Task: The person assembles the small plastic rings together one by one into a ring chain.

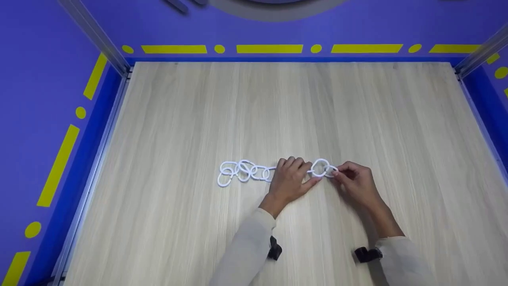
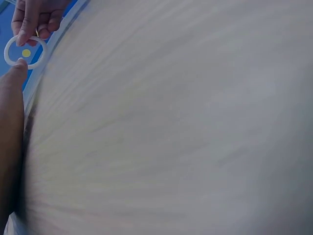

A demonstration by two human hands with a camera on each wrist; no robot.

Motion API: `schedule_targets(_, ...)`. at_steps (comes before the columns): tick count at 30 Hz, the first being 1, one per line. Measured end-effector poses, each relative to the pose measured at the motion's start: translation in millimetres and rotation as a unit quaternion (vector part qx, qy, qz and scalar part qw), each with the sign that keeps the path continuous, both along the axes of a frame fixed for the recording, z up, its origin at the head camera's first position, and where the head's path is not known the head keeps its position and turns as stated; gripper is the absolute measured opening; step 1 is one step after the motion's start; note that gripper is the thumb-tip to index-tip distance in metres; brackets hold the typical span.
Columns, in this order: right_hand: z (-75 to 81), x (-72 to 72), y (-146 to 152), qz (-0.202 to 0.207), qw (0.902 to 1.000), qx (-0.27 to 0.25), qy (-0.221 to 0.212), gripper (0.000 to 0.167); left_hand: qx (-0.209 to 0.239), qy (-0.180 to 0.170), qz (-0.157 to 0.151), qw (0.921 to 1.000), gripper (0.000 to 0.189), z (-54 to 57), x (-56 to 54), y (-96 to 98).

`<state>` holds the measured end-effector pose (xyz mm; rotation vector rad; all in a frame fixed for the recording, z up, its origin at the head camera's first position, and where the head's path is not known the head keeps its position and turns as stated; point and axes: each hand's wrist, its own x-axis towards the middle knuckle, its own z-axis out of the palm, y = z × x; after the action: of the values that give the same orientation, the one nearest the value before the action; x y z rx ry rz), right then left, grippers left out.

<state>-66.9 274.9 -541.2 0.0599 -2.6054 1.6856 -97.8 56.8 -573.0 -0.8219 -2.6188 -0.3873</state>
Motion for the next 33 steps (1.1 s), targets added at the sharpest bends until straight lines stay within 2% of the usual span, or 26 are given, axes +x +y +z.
schedule_targets(6, 0.3, -7.0, 3.9, -0.019, 0.9978, -0.050, -0.040, 0.016, -0.008, -0.008, 0.000, 0.9999, 0.046, -0.2, 0.3, 0.5)
schedule_targets(11, 1.7, -15.2, 15.3, -0.011, 0.9937, -0.078, -0.080, 0.028, -0.019, -0.011, 0.002, 0.9998, 0.045, -0.8, -0.2, 1.6)
schedule_targets(15, 1.3, -19.7, 21.7, -0.018, 0.9958, -0.036, -0.082, 0.021, -0.037, 0.003, -0.006, 0.9993, 0.049, -2.8, -2.0, 1.6)
schedule_targets(18, 0.6, -22.7, 25.2, -0.019, 0.9963, 0.002, -0.084, 0.020, -0.045, 0.006, -0.014, 0.9988, 0.053, -4.0, -3.6, -6.3)
schedule_targets(21, 0.4, -26.1, 28.8, -0.011, 0.9946, -0.008, -0.103, 0.025, -0.052, -0.010, -0.014, 0.9985, 0.053, -4.3, -6.5, -27.1)
schedule_targets(25, 1.7, -30.0, 38.8, -0.019, 0.9894, -0.063, -0.130, 0.030, -0.059, -0.048, 0.004, 0.9971, 0.048, -3.3, -14.0, -66.3)
schedule_targets(27, 2.1, -31.9, 44.7, -0.024, 0.9872, -0.075, -0.139, 0.031, -0.057, -0.061, 0.013, 0.9964, 0.047, -2.8, -18.6, -87.9)
schedule_targets(33, -2.2, -37.0, 53.6, -0.051, 0.9859, -0.041, -0.154, 0.029, -0.020, -0.061, 0.032, 0.9974, 0.043, -6.7, -28.4, -151.5)
